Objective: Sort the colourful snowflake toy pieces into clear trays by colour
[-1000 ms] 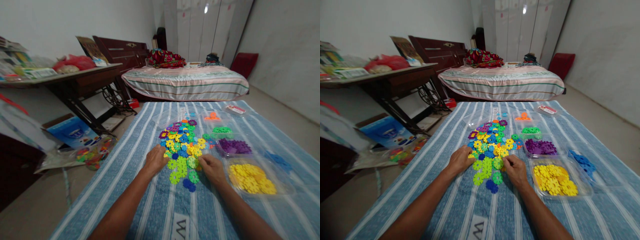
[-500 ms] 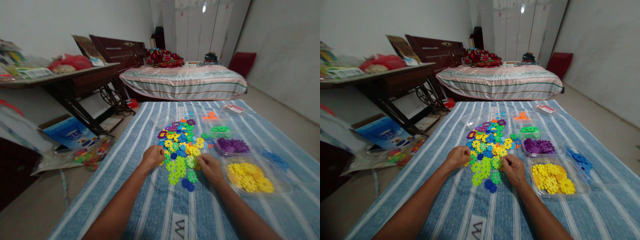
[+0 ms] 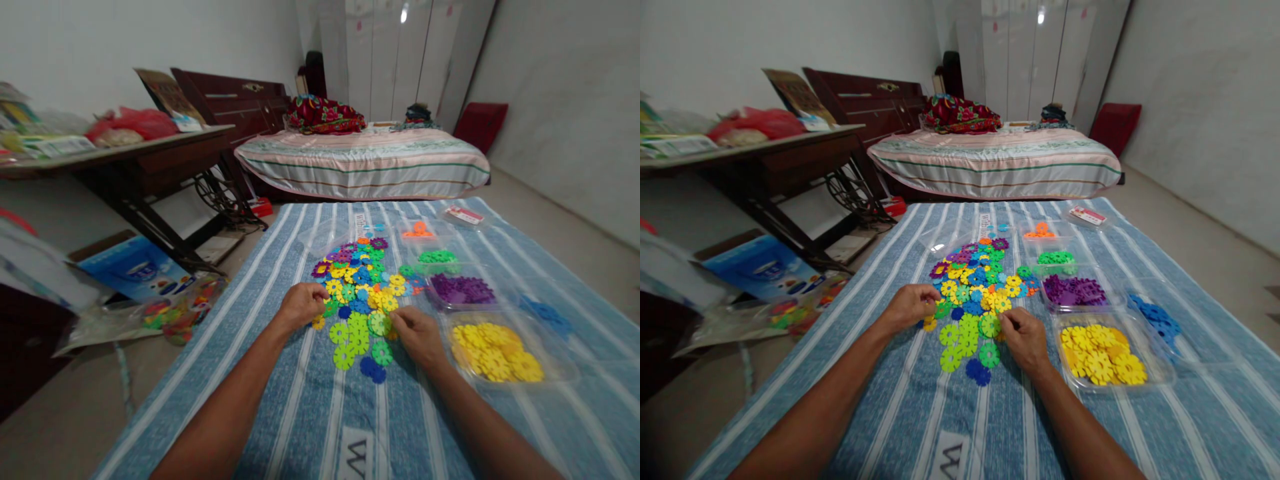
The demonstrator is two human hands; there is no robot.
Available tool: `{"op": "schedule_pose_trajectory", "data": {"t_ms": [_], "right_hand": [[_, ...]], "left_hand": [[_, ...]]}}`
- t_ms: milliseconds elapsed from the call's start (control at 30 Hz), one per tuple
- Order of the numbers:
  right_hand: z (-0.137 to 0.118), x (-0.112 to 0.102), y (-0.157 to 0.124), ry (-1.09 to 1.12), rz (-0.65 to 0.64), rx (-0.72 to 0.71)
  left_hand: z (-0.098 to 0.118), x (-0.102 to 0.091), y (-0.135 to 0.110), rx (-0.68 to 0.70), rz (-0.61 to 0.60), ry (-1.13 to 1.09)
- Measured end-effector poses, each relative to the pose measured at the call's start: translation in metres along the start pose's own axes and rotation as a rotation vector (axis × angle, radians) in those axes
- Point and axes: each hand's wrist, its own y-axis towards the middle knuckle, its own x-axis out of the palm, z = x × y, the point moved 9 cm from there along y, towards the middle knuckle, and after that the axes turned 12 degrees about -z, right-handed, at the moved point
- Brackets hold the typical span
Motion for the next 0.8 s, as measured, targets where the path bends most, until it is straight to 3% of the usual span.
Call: {"op": "schedule_pose_trajectory", "data": {"t_ms": [400, 800], "right_hand": [[-0.001, 0.000, 0.001, -0.045, -0.005, 0.026], [-0.002, 0.004, 0.004, -0.030, 0.002, -0.006]], "left_hand": [[0.010, -0.004, 0.003, -0.020, 0.016, 0.058], [0.000, -0.007, 0.015, -0.066, 0.112, -0.432]]}}
